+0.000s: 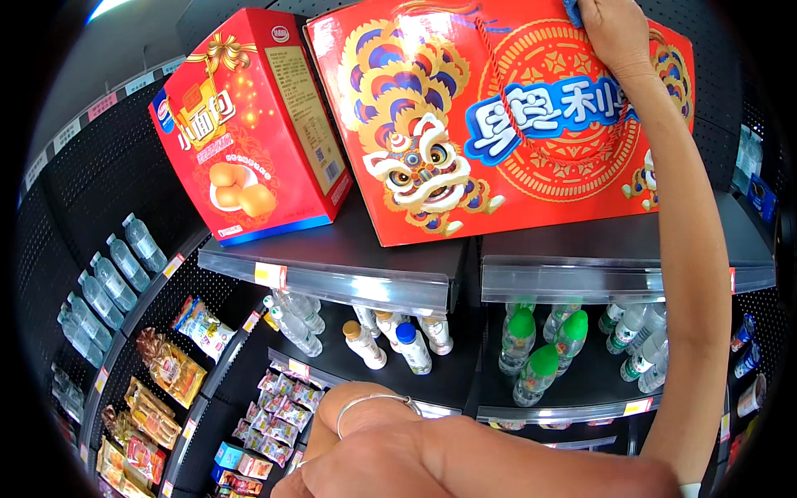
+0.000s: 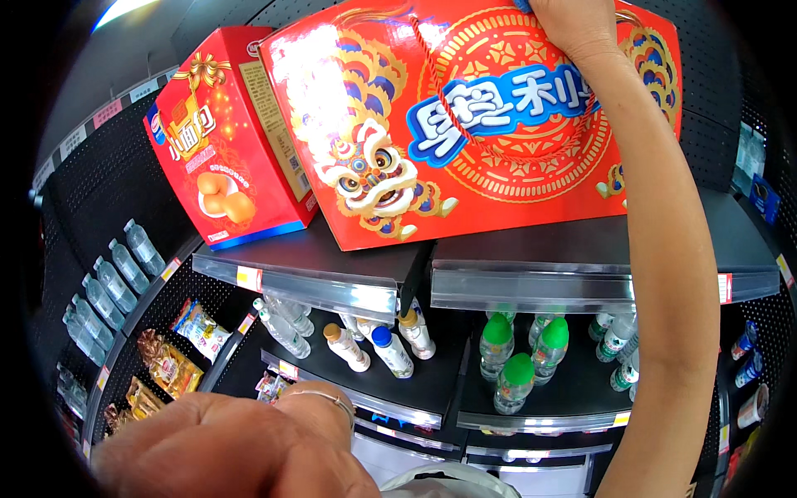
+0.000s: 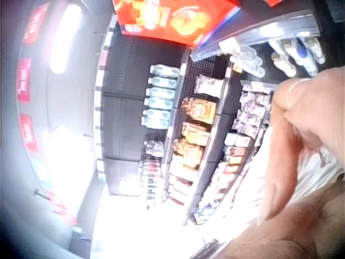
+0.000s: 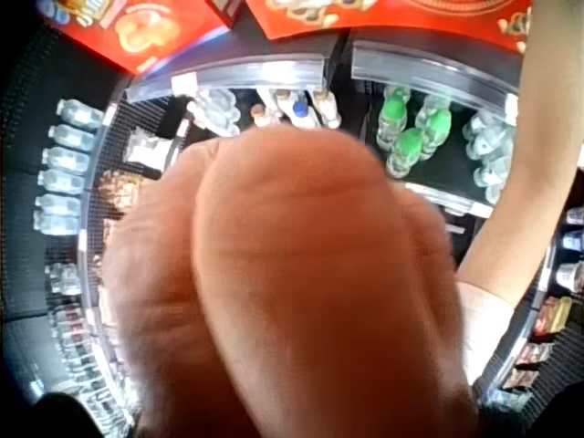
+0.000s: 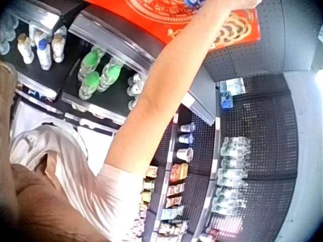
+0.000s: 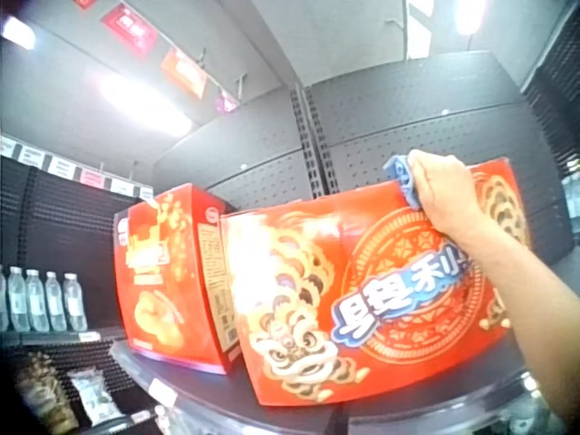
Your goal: The person wipes the front edges of refrigerated shelves and the surfaces of large red gift boxes with a blue cloth. They also pick up and place back packaged food items like bread and snacks while cleaning.
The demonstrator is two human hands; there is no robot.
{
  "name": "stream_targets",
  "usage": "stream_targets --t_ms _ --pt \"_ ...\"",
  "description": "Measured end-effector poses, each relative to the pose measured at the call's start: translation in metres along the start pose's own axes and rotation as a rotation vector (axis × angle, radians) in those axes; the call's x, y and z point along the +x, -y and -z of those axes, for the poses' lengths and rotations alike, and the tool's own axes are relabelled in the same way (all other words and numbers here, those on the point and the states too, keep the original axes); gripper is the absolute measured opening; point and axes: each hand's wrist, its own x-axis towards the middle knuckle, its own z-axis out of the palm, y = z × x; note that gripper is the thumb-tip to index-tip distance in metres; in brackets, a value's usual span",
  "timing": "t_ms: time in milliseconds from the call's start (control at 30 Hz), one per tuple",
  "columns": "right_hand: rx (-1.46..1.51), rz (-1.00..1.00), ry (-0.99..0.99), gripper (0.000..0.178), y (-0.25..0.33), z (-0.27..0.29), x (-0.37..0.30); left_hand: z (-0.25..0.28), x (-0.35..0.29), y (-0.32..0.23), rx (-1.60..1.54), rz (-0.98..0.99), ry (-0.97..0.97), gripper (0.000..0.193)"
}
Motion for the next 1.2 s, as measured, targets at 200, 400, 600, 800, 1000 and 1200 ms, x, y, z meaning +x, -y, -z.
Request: stream_targets --t_ms 200,400,600,800,1000,1200 --pt "0.017 -0.026 0.003 0.031 0.003 0.0 0.0 -0.005 0.001 0.003 -0.018 -0.004 0.014 0.021" --pt "-0.022 0.021 0.003 0.032 0.004 0.001 0.002 -0.007 0.011 0.023 -0.04 -0.029 0.014 0.022" --pt "-0.129 0.015 0.027 0.033 -0.044 -0.02 -0.008 -0.012 0.024 0.05 -0.099 -0.07 0.028 0.023" --pt "-0.183 0.03 0.023 0.039 -0.032 -0.027 -0.01 -0.016 0.027 0.063 -0.096 -0.077 0.023 0.025" --pt "-0.141 0.039 -0.014 0.041 -0.032 -0.033 -0.009 0.013 0.027 0.061 0.29 -0.039 0.055 0.021" --pt "-0.135 -0.035 0.084 0.039 -0.029 -0.023 -0.007 0.098 0.063 0.033 1.574 -0.28 -0.079 0.034"
